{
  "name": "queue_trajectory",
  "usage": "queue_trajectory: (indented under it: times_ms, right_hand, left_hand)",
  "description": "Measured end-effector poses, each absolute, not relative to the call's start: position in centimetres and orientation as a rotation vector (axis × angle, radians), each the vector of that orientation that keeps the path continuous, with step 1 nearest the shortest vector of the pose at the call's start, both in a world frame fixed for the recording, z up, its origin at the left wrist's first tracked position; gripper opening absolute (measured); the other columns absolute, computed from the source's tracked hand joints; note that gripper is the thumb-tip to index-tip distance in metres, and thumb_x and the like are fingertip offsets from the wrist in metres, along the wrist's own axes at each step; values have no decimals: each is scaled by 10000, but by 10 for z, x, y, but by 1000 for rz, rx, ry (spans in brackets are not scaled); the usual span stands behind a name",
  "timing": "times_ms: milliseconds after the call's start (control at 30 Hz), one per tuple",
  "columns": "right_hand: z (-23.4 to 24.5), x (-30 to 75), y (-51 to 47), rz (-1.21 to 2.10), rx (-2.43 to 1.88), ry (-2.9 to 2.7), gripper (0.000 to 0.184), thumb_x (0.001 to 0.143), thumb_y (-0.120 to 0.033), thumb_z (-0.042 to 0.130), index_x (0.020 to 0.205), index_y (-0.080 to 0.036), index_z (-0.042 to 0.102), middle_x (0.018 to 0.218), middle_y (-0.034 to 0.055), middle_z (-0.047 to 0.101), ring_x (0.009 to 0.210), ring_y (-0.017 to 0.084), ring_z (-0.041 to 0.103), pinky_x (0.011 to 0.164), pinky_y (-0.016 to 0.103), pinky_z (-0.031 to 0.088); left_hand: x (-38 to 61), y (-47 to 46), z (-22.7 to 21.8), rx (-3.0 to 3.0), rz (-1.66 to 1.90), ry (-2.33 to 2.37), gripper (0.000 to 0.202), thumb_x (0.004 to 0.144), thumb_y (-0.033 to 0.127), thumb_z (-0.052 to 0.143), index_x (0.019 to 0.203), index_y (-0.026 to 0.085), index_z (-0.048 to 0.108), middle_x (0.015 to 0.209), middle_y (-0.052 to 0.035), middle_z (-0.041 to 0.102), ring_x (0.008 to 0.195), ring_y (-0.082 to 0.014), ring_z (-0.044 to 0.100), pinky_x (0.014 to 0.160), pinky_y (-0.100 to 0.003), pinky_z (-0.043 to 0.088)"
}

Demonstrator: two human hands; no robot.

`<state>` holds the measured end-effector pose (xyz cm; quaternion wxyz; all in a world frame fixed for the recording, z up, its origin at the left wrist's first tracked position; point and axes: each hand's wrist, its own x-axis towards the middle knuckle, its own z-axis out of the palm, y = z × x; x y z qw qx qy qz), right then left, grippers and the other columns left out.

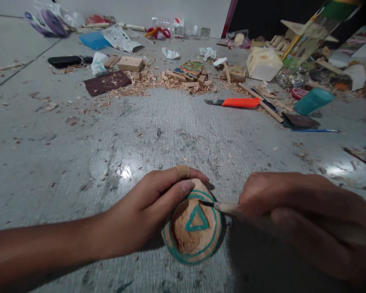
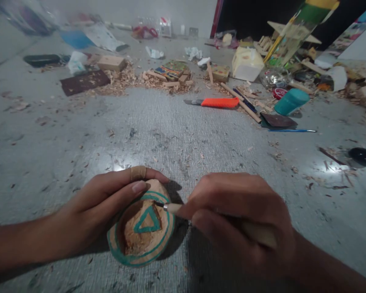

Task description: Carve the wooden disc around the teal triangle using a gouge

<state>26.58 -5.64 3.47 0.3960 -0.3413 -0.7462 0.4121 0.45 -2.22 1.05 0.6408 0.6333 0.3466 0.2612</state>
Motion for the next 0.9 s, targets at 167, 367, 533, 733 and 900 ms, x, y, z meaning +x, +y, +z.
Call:
queue_trajectory:
  times_ms: [167, 367, 533, 733, 900]
  right_hand:
    - [45, 260, -61, 827, -809, -2127, 189, 1028, -232, 616, 1129, -227, 776, 864, 79, 781, 702, 190, 714, 607, 320, 546]
    - [34, 256, -61, 1151, -944, -1809, 216, 1043, -284, 607, 946, -241, 795, 762, 28, 758, 639, 161, 698, 559, 278, 519]
    - [18, 259, -51, 1556, -1072, -1425, 347, 1040, -456, 617, 839, -254, 815, 702, 23, 768, 601, 161, 724, 570, 257, 568]
    - [17, 256, -45, 1772, -1140, -1173, 362, 991, -504, 651, 784, -251, 807, 613, 35, 755, 481, 179, 713, 457, 232, 570]
    - [23, 262, -44, 1691, -1090, -1166, 399, 993, -497, 632, 759, -216, 792, 565, 45, 718, 442, 181, 667, 396, 245, 526]
  left_hand:
    - [4, -21, 9, 1464, 565, 766, 290, 1104, 396, 507, 1166, 213, 723, 1014, -41, 762, 951, -173, 709, 819, -256, 590]
    - [3, -21, 9, 1551, 449, 780, 316, 1116, 413, 456, 1172, 219, 700, 1050, -44, 766, 941, -185, 722, 813, -273, 593]
    - [1, -20, 14, 1716, 373, 702, 307, 1125, 354, 401, 1165, 217, 673, 962, -6, 739, 808, -126, 674, 716, -203, 538]
    - [2, -18, 16, 1802, 395, 640, 296, 1125, 295, 399, 1187, 207, 675, 944, 14, 735, 781, -95, 664, 720, -171, 521]
    - [1, -20, 14, 1712, 443, 690, 291, 1127, 317, 410, 1202, 211, 671, 1020, -6, 767, 879, -131, 717, 789, -211, 567]
